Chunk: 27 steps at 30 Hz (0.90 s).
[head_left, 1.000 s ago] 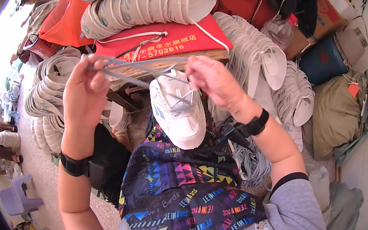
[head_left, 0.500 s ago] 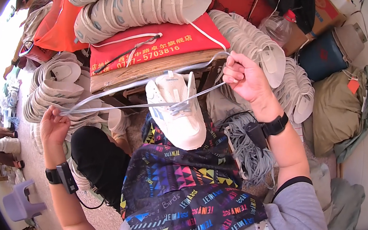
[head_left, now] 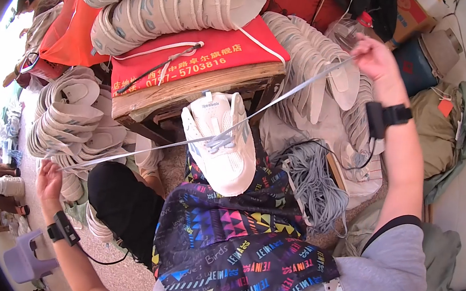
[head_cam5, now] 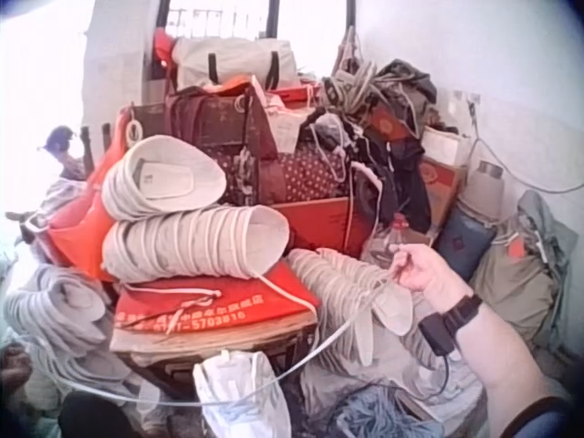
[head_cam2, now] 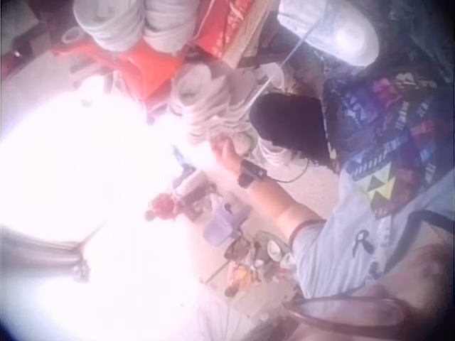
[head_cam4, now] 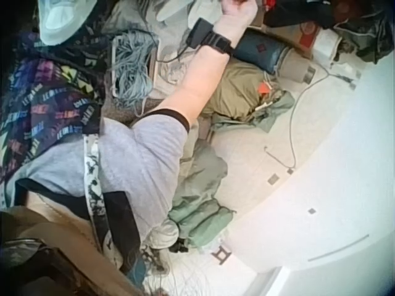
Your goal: Lacing a pair of white sneakers in a manufacturing setting.
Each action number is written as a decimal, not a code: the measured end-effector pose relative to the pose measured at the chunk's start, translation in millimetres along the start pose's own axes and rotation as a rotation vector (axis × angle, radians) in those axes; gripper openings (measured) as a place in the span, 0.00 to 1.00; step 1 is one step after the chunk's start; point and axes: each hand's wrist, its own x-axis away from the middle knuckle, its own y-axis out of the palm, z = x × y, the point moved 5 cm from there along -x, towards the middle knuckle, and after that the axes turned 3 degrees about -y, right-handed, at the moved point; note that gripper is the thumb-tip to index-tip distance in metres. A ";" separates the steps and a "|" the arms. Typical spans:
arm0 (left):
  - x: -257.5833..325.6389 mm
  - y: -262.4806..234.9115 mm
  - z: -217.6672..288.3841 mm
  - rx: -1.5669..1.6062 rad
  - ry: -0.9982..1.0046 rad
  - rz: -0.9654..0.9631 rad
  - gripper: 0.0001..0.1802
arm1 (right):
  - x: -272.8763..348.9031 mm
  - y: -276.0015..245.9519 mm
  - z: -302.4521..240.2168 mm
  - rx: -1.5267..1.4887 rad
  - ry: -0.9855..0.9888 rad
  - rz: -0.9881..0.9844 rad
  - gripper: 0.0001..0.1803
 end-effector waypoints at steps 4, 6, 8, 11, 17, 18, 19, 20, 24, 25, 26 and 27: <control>32.3 -41.0 90.0 -0.079 0.176 0.235 0.12 | -10.5 -63.1 -100.8 -0.058 -0.099 0.236 0.13; 47.8 -62.6 125.1 -0.087 0.243 0.336 0.12 | -5.7 -97.5 -134.9 0.027 -0.275 0.324 0.15; 51.7 -60.8 129.6 -0.292 0.318 0.428 0.10 | 13.4 -127.7 -146.0 0.125 -0.456 0.484 0.12; 12.4 -54.5 109.4 -0.558 0.356 0.482 0.06 | 46.7 -211.9 -199.4 0.408 -0.667 0.667 0.14; 12.9 45.8 -47.2 -1.680 0.590 0.169 0.22 | 52.1 -62.1 73.1 0.835 -0.066 0.225 0.09; 30.6 120.9 -140.7 -2.253 1.046 -0.236 0.21 | 69.3 -41.4 100.8 0.992 -0.055 0.138 0.10; 31.2 129.9 -181.4 -1.717 0.418 -0.099 0.17 | 77.7 -9.4 134.4 1.175 -0.076 -0.020 0.11; 41.4 148.9 -227.3 -1.570 0.335 -0.162 0.13 | 87.7 15.5 167.1 1.003 0.020 -0.141 0.12; 57.8 165.7 -346.2 -1.318 0.030 -0.345 0.11 | 118.9 88.4 246.0 0.933 -0.116 -0.486 0.09; 56.5 156.9 -362.0 -1.300 0.036 -0.390 0.11 | 122.4 96.1 257.0 1.022 -0.177 -0.525 0.09; 57.7 150.6 -373.4 -1.300 -0.016 -0.365 0.11 | 122.8 96.1 261.8 1.083 -0.320 -0.528 0.09; 60.6 147.0 -382.0 -1.301 -0.072 -0.342 0.11 | 127.2 105.0 259.4 1.142 -0.463 -0.524 0.09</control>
